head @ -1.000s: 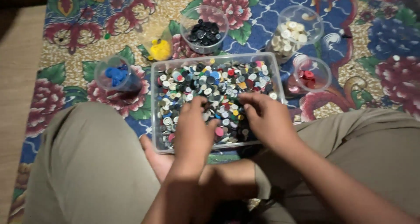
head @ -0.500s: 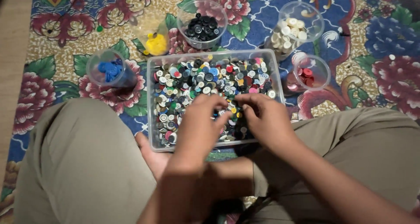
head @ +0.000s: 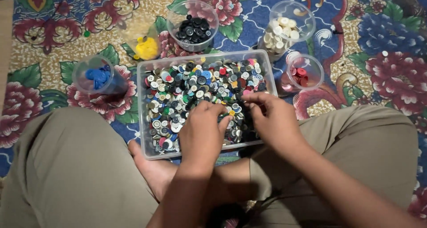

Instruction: Sorting various colored and sized buttons from a large central tray into smaller plastic containers based on their characteristics.

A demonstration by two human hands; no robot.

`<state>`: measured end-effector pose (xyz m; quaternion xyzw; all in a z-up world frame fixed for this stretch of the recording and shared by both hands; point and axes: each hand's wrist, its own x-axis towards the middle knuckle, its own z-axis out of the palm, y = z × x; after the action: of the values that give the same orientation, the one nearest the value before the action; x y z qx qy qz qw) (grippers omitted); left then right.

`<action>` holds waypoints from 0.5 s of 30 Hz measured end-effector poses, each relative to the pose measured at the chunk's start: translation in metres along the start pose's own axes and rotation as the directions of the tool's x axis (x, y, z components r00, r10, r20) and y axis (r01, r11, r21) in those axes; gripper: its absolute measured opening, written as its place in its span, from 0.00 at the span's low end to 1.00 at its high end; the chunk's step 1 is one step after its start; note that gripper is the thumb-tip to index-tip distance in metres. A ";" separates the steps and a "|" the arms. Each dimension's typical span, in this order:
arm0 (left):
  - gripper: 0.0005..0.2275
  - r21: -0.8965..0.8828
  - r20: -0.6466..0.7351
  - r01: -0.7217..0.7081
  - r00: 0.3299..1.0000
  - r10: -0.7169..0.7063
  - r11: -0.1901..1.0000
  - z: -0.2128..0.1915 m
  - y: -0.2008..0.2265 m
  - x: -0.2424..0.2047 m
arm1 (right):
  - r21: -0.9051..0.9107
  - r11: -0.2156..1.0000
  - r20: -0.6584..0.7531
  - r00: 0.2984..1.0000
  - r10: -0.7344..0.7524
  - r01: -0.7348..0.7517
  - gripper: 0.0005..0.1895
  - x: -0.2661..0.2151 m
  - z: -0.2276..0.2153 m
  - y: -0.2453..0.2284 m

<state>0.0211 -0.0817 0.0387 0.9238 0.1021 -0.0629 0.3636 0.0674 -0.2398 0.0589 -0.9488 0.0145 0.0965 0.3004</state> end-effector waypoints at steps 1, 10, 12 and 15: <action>0.07 0.003 -0.001 0.001 1.000 -0.001 1.000 -0.001 0.000 0.000 | 0.003 1.000 0.001 1.000 -0.001 0.001 0.14 -0.002 0.000 -0.001; 0.06 -0.059 0.001 0.109 0.994 -0.109 0.992 -0.018 -0.002 -0.004 | -0.177 0.941 0.148 0.953 -0.265 0.290 0.15 -0.002 0.012 0.003; 0.07 -0.047 0.006 0.121 0.993 -0.121 0.992 -0.023 -0.003 -0.004 | -0.219 0.911 0.187 0.932 -0.312 0.349 0.15 0.002 0.018 0.008; 0.10 -0.027 0.017 0.137 0.991 -0.136 0.990 -0.028 -0.007 -0.004 | -0.259 0.894 0.184 0.927 -0.327 0.366 0.08 0.007 0.022 0.013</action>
<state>0.0167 -0.0583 0.0555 0.9090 0.1632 -0.0931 0.3720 0.0699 -0.2377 0.0331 -0.9608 -0.1898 0.1065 0.1716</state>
